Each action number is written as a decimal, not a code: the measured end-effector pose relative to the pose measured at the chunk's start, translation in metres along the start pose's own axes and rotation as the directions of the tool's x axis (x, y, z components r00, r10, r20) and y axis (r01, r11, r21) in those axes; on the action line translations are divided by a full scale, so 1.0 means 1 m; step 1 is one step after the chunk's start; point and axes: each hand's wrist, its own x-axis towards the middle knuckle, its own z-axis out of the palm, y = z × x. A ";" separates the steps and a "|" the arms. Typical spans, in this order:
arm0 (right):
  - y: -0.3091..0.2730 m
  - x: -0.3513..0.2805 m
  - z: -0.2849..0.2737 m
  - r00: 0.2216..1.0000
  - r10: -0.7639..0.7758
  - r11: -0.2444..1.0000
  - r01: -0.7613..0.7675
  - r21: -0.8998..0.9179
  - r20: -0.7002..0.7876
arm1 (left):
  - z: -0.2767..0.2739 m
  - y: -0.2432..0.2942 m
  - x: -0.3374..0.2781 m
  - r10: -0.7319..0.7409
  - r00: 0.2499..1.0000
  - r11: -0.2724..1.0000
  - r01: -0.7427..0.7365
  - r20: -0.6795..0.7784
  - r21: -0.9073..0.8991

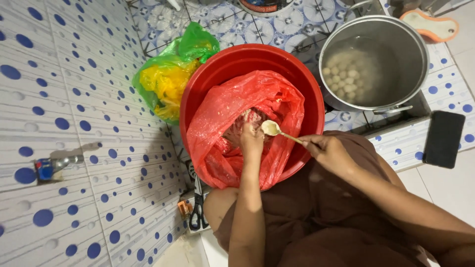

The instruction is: Forming meatballs by hand and spoon from a large bowl of mixture and dropping them into a pot of water on a floor-level stove.

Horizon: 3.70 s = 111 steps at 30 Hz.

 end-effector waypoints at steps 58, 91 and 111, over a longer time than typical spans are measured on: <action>0.066 0.012 -0.020 0.837 -0.355 0.925 0.379 -0.027 -0.416 | -0.014 -0.024 0.054 0.020 1.000 0.866 -0.022 -0.011 -0.499; 0.071 0.019 -0.011 0.857 -0.358 0.933 0.339 -0.119 -0.371 | -0.050 0.048 -0.002 -0.091 0.994 0.749 0.104 0.054 -0.654; 0.081 0.020 -0.011 0.863 -0.356 0.934 0.329 -0.137 -0.358 | -0.077 0.095 -0.033 0.194 0.978 0.655 -0.184 -0.072 -0.733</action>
